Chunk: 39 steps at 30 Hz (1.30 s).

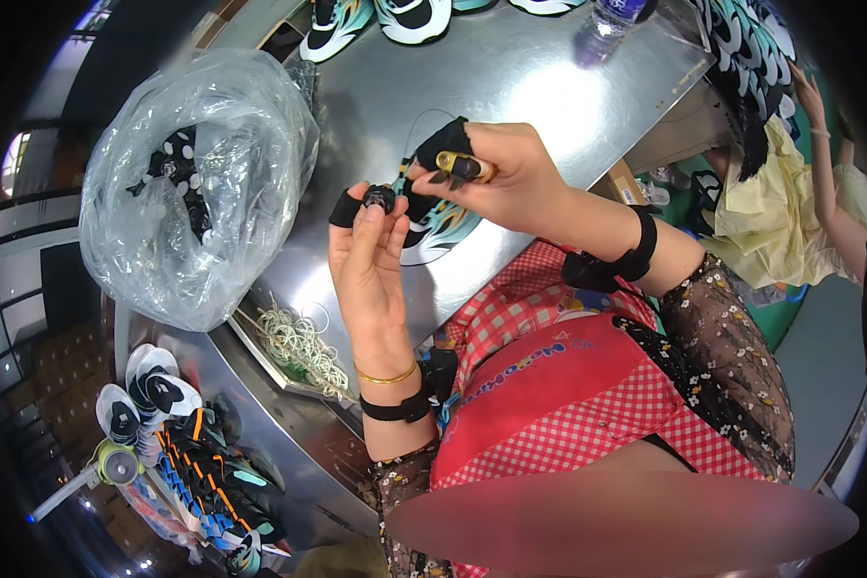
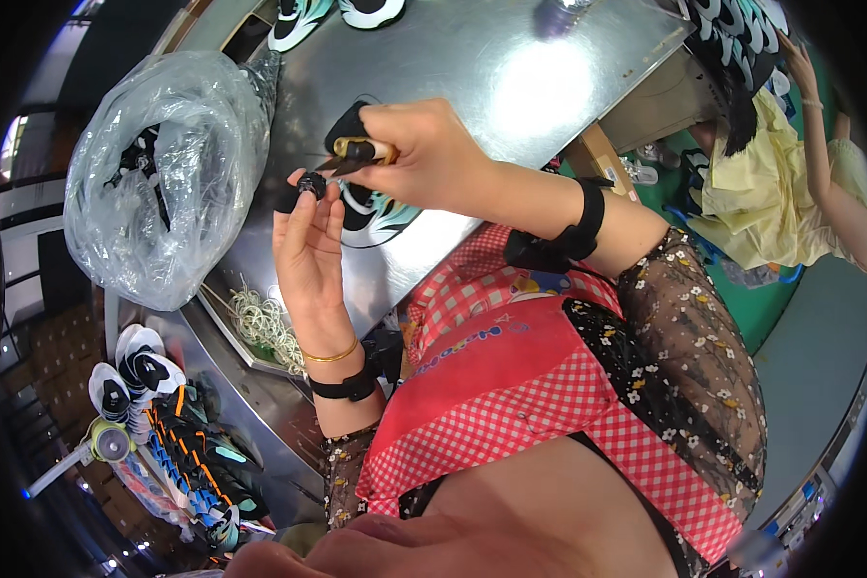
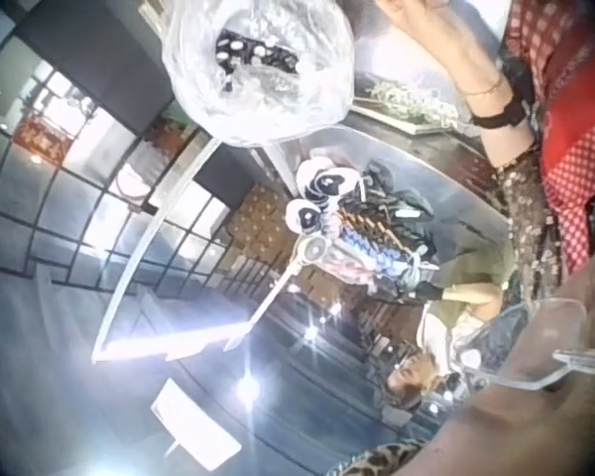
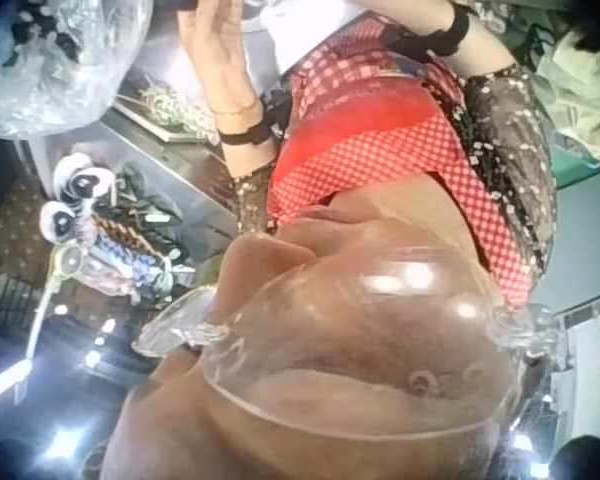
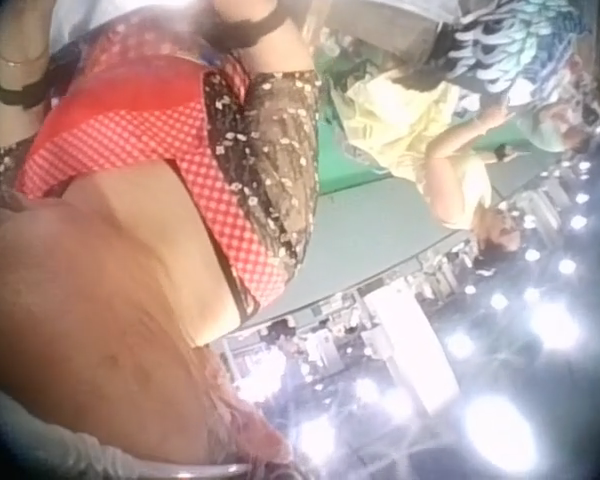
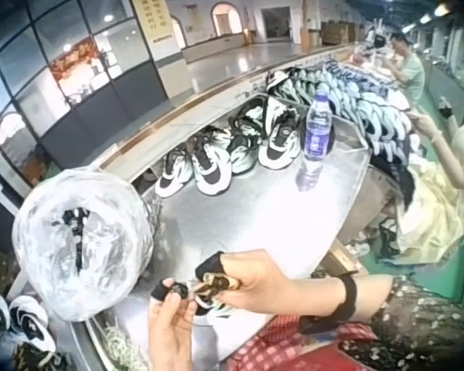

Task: The person uses a lighter to singe loose threads on a shoe upper, occasionally reaching into a plastic bag for small black components to attach. They repeat this process on multiple uppers, rotating each piece to reach different areas before setting them aside on the metal workbench.

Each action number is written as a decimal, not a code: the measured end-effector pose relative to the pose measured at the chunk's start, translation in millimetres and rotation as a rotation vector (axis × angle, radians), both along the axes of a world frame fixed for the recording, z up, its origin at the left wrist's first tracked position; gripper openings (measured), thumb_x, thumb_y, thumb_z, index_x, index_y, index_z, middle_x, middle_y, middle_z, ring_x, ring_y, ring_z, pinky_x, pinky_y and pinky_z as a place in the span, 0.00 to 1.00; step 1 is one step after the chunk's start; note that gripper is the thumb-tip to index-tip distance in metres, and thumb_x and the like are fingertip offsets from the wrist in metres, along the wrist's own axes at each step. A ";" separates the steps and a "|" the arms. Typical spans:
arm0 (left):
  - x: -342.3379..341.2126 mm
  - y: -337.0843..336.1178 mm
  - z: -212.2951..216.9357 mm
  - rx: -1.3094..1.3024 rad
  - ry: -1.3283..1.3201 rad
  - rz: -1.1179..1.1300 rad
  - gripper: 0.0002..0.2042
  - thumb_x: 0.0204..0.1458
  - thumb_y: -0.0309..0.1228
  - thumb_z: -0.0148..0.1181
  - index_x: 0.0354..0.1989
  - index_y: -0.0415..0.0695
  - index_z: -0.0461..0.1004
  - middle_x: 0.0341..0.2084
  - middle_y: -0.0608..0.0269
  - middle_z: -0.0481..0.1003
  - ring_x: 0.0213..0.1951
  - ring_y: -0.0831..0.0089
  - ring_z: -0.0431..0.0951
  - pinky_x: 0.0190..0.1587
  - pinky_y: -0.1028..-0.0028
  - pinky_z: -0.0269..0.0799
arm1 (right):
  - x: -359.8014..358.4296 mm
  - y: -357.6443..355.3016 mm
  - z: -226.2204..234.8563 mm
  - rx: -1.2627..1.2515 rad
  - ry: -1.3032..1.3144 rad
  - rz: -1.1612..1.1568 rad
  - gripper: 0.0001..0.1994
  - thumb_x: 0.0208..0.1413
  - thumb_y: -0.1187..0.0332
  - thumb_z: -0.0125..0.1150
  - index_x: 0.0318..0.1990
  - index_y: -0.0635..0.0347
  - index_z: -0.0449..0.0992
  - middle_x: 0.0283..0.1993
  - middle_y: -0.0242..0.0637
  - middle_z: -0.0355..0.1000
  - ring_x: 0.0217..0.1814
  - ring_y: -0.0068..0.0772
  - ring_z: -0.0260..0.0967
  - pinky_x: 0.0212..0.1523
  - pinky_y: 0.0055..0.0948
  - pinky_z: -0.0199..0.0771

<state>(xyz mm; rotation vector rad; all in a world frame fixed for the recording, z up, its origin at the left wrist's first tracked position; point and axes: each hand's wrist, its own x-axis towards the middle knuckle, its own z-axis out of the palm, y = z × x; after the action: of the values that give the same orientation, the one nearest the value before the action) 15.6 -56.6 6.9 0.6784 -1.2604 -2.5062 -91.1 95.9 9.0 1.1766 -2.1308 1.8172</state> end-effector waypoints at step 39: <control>5.0 46.5 0.0 -1.617 -0.016 -0.021 0.25 0.48 0.21 0.60 0.56 0.39 0.61 0.32 0.63 0.74 0.33 0.79 0.72 0.41 0.75 0.69 | 15.8 18.7 -9.9 0.303 0.003 0.003 0.14 0.44 0.61 0.68 0.31 0.60 0.74 0.28 0.35 0.72 0.29 0.31 0.72 0.24 0.27 0.68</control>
<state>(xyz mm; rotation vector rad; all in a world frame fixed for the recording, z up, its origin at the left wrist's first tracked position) 20.6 -10.1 6.9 0.1935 -2.5243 -0.7671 -75.3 114.6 -0.9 1.2380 -2.4680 1.5280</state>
